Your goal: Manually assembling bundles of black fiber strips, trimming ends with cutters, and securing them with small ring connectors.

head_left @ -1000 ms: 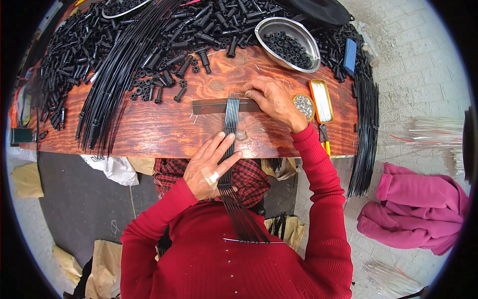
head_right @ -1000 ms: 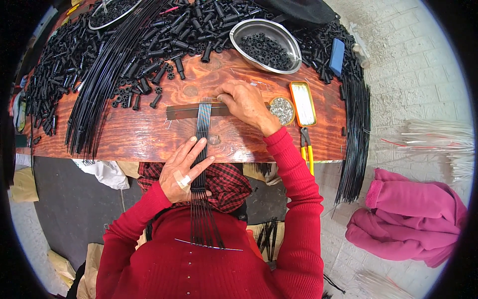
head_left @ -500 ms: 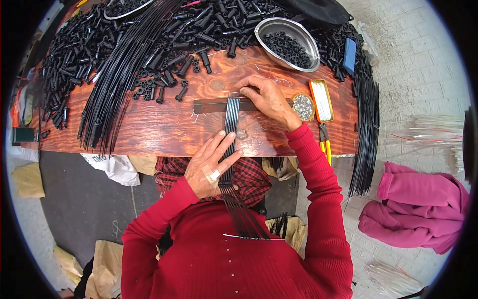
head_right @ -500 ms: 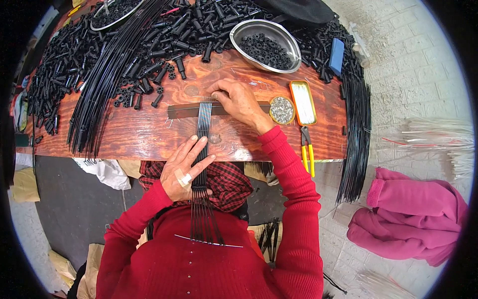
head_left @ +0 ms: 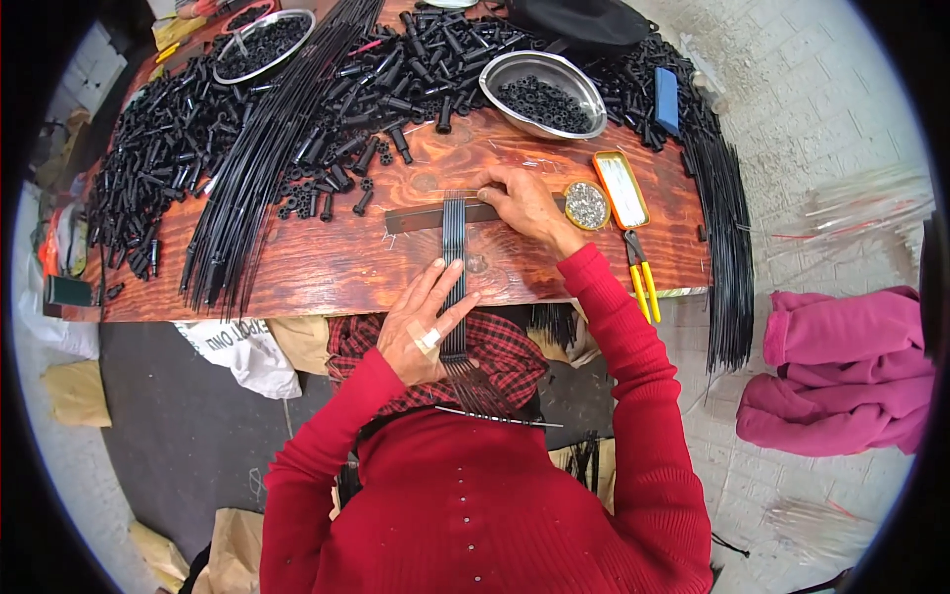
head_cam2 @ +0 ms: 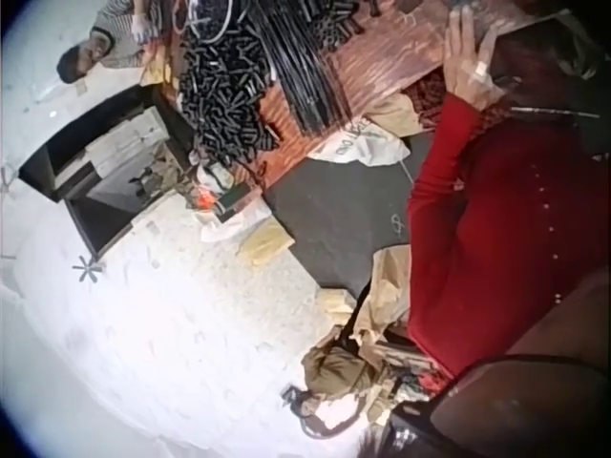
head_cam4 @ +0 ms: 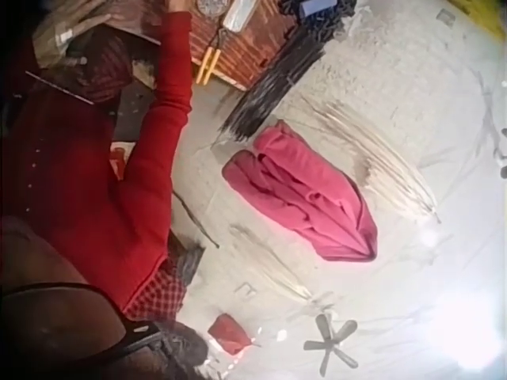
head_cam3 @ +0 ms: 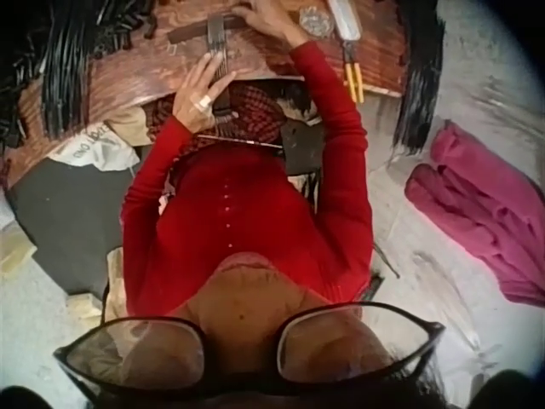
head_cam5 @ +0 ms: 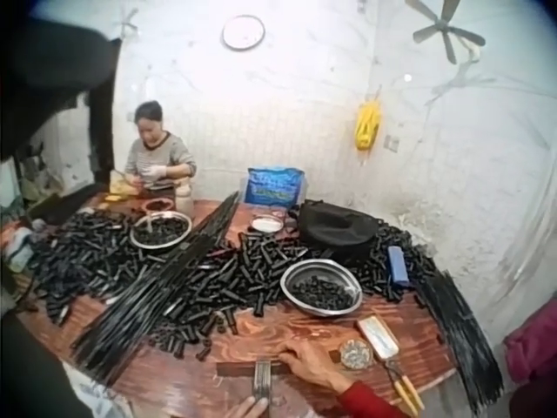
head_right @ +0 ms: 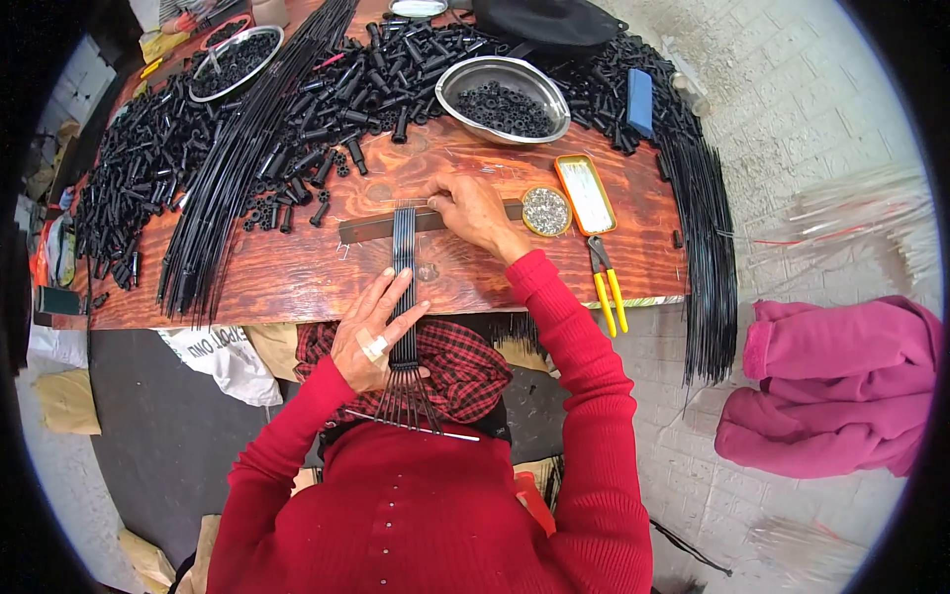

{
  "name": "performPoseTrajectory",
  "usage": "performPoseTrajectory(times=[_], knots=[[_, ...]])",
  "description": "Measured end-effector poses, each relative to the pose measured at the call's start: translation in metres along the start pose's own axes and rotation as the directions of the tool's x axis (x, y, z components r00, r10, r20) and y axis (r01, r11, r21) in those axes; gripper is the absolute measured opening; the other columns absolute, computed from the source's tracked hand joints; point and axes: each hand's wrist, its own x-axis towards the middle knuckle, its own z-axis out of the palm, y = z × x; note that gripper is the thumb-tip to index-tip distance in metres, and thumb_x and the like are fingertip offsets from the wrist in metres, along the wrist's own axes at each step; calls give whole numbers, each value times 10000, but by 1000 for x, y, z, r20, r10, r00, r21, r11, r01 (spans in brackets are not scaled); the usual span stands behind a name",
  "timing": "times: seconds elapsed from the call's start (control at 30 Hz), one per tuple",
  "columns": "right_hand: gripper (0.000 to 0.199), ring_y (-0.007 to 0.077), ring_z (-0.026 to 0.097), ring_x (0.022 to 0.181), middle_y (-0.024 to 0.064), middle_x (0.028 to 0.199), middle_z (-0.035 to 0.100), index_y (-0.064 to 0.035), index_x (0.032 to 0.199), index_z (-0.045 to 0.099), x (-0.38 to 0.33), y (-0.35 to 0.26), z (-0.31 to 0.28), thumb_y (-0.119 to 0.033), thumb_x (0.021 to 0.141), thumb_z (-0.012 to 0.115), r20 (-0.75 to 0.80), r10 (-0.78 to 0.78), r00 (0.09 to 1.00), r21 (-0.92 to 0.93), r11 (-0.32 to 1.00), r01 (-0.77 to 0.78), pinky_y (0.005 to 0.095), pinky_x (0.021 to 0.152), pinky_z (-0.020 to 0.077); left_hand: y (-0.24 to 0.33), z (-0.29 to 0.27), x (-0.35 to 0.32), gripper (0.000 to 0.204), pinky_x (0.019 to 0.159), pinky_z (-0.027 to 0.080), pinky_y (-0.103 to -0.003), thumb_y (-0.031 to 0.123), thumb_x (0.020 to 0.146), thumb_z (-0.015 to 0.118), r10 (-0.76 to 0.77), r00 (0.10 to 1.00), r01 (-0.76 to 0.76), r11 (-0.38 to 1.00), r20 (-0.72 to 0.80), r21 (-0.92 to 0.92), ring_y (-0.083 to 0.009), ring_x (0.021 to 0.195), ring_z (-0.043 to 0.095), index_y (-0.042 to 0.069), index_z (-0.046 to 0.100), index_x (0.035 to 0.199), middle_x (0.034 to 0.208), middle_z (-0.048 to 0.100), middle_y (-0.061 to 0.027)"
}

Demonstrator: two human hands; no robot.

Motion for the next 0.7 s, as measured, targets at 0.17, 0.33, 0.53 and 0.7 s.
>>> performPoseTrajectory(times=[0.17,0.33,0.53,0.7], knots=[[158,358,658,894,159,940,680,-57,985,684,-6,0,0,-153,868,636,-122,-108,987,-83,992,98,457,789,505,4,-1,0,906,1132,338,-528,500,632,838,20,1000,-20,999,-4,40,-423,1413,332,172,518,1413,1546,335,-197],[224,315,640,932,129,1004,635,-74,1075,641,-61,-23,-9,-120,856,645,-83,-310,947,-178,940,292,414,801,510,2,0,-2,910,1130,341,-524,418,611,857,22,1000,-22,999,-4,32,-428,1412,332,176,512,1418,1555,321,-197],[611,223,614,883,71,1143,559,-162,1329,554,-158,-90,5,-54,760,750,348,-392,852,243,915,322,342,727,536,-10,14,-10,997,1127,342,-527,317,529,885,79,997,-78,996,-21,44,-433,1421,319,191,495,1438,1577,297,-177],[434,255,628,866,65,1019,589,-123,1199,633,-168,-94,35,-158,787,762,102,-478,872,161,873,460,371,737,529,-2,9,-10,1062,1127,342,-531,241,490,863,65,998,-65,998,-15,5,-442,1429,300,213,458,1472,1594,268,-168]])
